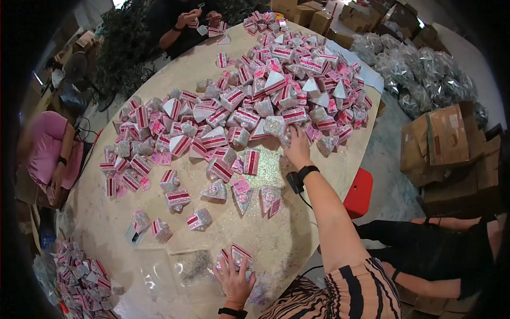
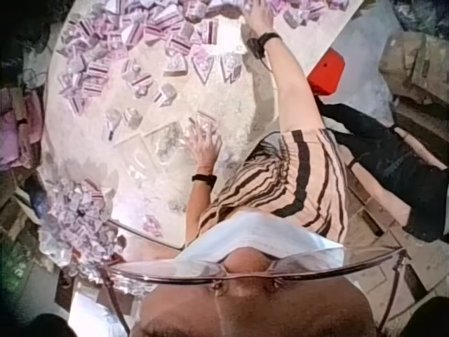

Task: The person places small pink labels onto triangular packages of white material on a table. They then pick up the labeled packages and place them into a larger pile of finished items. The task is performed by hand in a repetitive manner.

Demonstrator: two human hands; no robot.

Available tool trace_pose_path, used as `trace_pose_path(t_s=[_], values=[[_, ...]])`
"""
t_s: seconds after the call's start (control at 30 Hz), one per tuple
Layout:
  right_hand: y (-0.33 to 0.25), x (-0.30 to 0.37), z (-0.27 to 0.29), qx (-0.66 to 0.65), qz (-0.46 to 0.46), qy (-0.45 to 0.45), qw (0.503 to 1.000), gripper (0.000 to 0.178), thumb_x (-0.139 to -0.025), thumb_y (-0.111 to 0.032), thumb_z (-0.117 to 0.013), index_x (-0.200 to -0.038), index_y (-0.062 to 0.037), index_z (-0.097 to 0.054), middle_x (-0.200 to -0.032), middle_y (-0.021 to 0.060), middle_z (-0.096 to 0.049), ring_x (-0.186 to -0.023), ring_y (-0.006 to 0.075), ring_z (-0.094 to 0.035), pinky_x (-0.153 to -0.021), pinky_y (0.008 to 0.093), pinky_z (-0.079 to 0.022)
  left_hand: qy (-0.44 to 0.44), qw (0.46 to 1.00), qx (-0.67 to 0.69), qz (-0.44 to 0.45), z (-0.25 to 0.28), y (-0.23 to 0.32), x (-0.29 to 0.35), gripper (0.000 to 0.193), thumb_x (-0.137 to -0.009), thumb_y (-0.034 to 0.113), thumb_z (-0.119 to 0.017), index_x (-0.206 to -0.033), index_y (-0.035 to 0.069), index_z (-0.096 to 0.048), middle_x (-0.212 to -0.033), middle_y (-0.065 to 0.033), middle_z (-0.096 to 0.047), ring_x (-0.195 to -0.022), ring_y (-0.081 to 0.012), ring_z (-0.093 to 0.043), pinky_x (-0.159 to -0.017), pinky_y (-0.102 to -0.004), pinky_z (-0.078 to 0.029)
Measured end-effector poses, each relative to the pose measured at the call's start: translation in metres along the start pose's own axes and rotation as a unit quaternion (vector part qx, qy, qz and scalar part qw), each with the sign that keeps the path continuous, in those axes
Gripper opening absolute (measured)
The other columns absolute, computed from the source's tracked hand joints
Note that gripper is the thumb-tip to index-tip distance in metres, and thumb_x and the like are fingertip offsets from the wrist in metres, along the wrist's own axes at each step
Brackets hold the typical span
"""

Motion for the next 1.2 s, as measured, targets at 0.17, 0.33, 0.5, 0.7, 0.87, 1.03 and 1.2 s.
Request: trace_pose_path(t_s=[0.17,0.33,0.5,0.7,0.87,1.03,1.2], values=[[-0.016,0.017,0.008,-0.025,0.023,-0.077,0.996,0.058,-0.064,-0.012,-0.071,-0.117,-0.0058,-0.048,-0.119,0.0179,-0.046,-0.11,0.0387,-0.043,-0.089,0.0466,-0.041,-0.007,1.0,0.007,0.016,0.003,-0.002,0.002,0.064,-0.07,0.036,-0.068,-0.128,0.018,-0.048,-0.14,-0.0219,-0.031,-0.132,-0.0432,-0.022,-0.104,-0.0625,-0.012],[-0.01,0.03,0.009,-0.009,0.124,-0.055,0.991,0.056,-0.059,-0.017,-0.074,-0.11,-0.0074,-0.052,-0.112,0.0179,-0.049,-0.106,0.0375,-0.043,-0.093,0.0456,-0.039,0.008,1.0,0.009,0.0,0.001,-0.002,0.001,0.063,-0.069,0.034,-0.069,-0.126,0.017,-0.05,-0.141,-0.0224,-0.03,-0.132,-0.0423,-0.021,-0.104,-0.062,-0.012],[-0.017,0.058,0.035,-0.127,0.016,-0.046,0.991,0.054,-0.059,-0.025,-0.075,-0.105,-0.0061,-0.055,-0.105,0.0176,-0.049,-0.106,0.0365,-0.043,-0.091,0.0427,-0.039,0.017,1.0,0.02,0.009,0.0,-0.003,0.005,0.061,-0.065,0.033,-0.073,-0.119,0.013,-0.052,-0.141,-0.0247,-0.027,-0.131,-0.0423,-0.023,-0.103,-0.0621,-0.015],[-0.122,0.166,0.1,-0.241,0.273,-0.293,0.884,0.052,-0.063,-0.027,-0.071,-0.106,-0.0061,-0.052,-0.1,0.0159,-0.052,-0.094,0.0333,-0.053,-0.081,0.0413,-0.045,0.073,0.997,0.039,0.01,-0.005,-0.005,0.01,0.069,-0.06,0.031,-0.077,-0.119,0.011,-0.046,-0.14,-0.0274,-0.027,-0.13,-0.0421,-0.026,-0.102,-0.0629,-0.018],[-0.142,0.258,0.061,-0.279,0.286,-0.356,0.845,0.046,-0.066,-0.018,-0.068,-0.105,-0.0033,-0.049,-0.105,0.018,-0.044,-0.092,0.0343,-0.051,-0.076,0.043,-0.046,0.074,0.996,0.045,0.022,0.0,-0.009,0.006,0.069,-0.065,0.04,-0.073,-0.124,0.017,-0.047,-0.137,-0.0267,-0.03,-0.128,-0.0451,-0.028,-0.099,-0.067,-0.018],[-0.146,0.166,0.072,-0.292,0.271,-0.271,0.876,0.034,-0.072,-0.021,-0.062,-0.101,-0.0042,-0.057,-0.112,0.0195,-0.053,-0.101,0.0363,-0.055,-0.08,0.0413,-0.049,0.018,0.998,-0.055,0.029,0.009,-0.006,0.004,0.063,-0.069,0.044,-0.068,-0.127,0.028,-0.051,-0.139,-0.0259,-0.027,-0.128,-0.0479,-0.024,-0.097,-0.0671,-0.019],[-0.086,-0.003,0.0,-0.065,0.031,-0.027,0.997,0.048,-0.073,-0.034,-0.068,-0.108,-0.004,-0.054,-0.11,0.0225,-0.049,-0.105,0.0386,-0.049,-0.081,0.0465,-0.046,0.024,0.998,-0.048,0.022,0.003,-0.006,0.003,0.061,-0.069,0.043,-0.068,-0.126,0.029,-0.052,-0.138,-0.0241,-0.029,-0.128,-0.0469,-0.024,-0.096,-0.0671,-0.02]])
Point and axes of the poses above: each hand's wrist, its own x-axis away from the middle knuckle, its own z-axis out of the back of the hand, y = z × x, the point moved 1 cm from there along -x, towards the middle knuckle
